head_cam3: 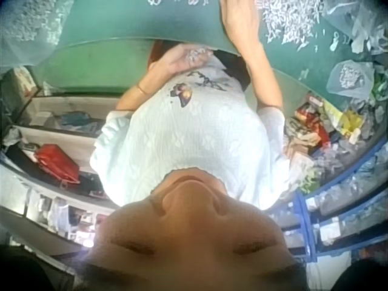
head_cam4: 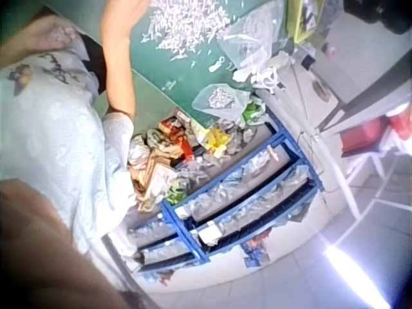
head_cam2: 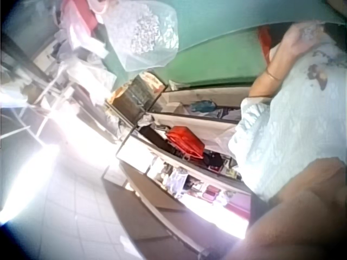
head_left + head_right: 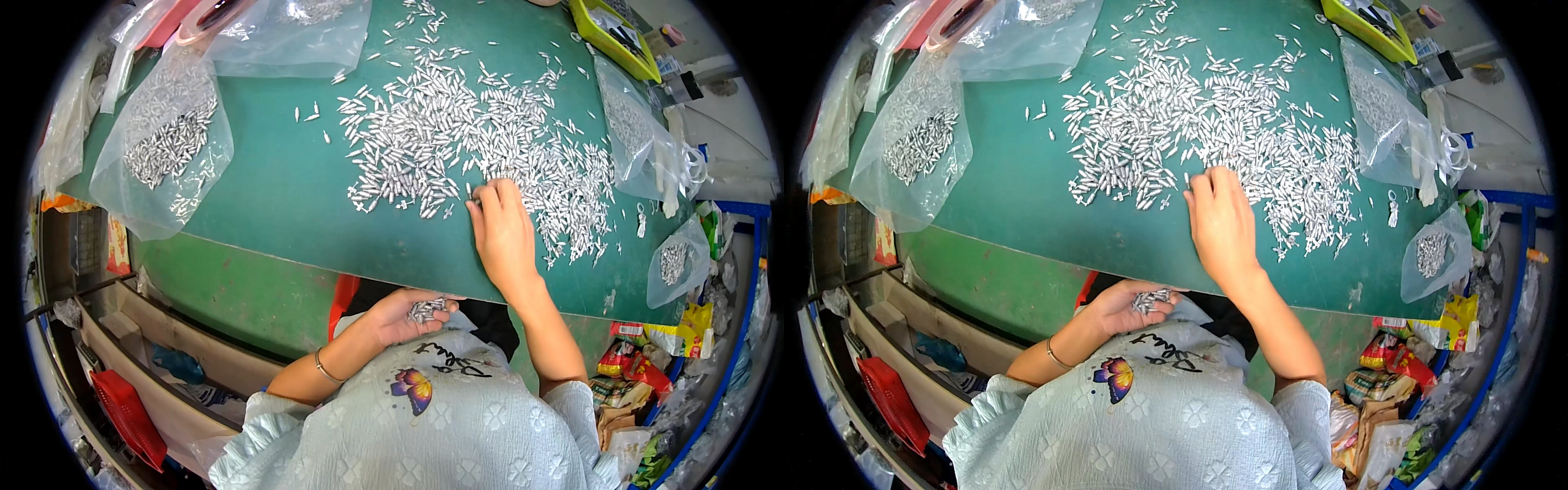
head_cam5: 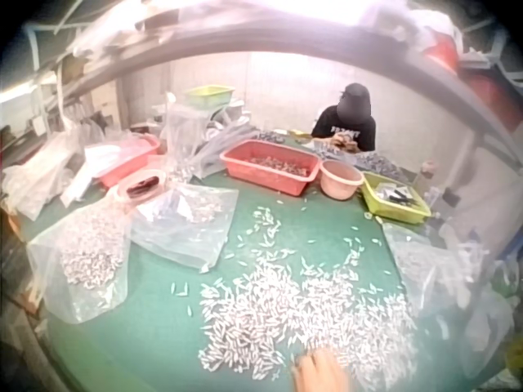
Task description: The person sorts small silver fasteners on a green table, picking them up by hand and placing them into clear plastic bags. The person occasionally gathers loose fasteners from the table surface and transfers them into the bags.
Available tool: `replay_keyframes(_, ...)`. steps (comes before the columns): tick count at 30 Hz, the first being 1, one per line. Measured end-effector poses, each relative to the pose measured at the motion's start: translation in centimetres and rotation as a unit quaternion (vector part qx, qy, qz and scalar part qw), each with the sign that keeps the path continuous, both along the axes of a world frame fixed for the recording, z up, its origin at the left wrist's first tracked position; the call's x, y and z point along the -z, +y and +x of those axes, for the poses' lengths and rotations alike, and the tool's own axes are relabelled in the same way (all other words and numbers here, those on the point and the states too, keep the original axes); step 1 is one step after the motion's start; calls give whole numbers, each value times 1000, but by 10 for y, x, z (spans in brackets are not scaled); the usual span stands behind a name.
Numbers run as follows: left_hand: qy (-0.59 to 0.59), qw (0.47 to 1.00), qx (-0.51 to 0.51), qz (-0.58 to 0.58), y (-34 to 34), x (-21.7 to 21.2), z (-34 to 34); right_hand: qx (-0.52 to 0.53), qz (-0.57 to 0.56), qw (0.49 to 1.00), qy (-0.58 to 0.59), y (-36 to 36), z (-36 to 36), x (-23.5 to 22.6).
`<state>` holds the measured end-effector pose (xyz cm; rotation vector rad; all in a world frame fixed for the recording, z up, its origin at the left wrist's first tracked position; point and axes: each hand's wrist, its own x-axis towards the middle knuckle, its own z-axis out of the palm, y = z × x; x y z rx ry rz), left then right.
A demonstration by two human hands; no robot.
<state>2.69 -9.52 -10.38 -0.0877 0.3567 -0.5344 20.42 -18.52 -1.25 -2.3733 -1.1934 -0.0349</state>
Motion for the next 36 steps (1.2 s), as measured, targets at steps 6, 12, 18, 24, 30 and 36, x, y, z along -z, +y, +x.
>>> replay_keyframes(6,16,1000,-3,20,5,-15,2,-118,-6,986,114,-34,-42,-15)
replay_keyframes(12,29,998,-25,-48,1,-13,7,-155,68,966,194,-40,-42,-24)
replay_keyframes(18,0,995,-37,-98,2,-5,5,-139,10,980,141,-30,-27,-14)
replay_keyframes(24,83,991,-70,-80,-4,-6,2,-229,45,950,208,-40,-54,-27)
replay_keyframes(30,87,996,-29,-19,0,-11,9,-80,85,993,32,12,8,-20)
replay_keyframes(36,83,995,-42,-19,-1,-15,7,-90,8,993,73,1,10,-9)
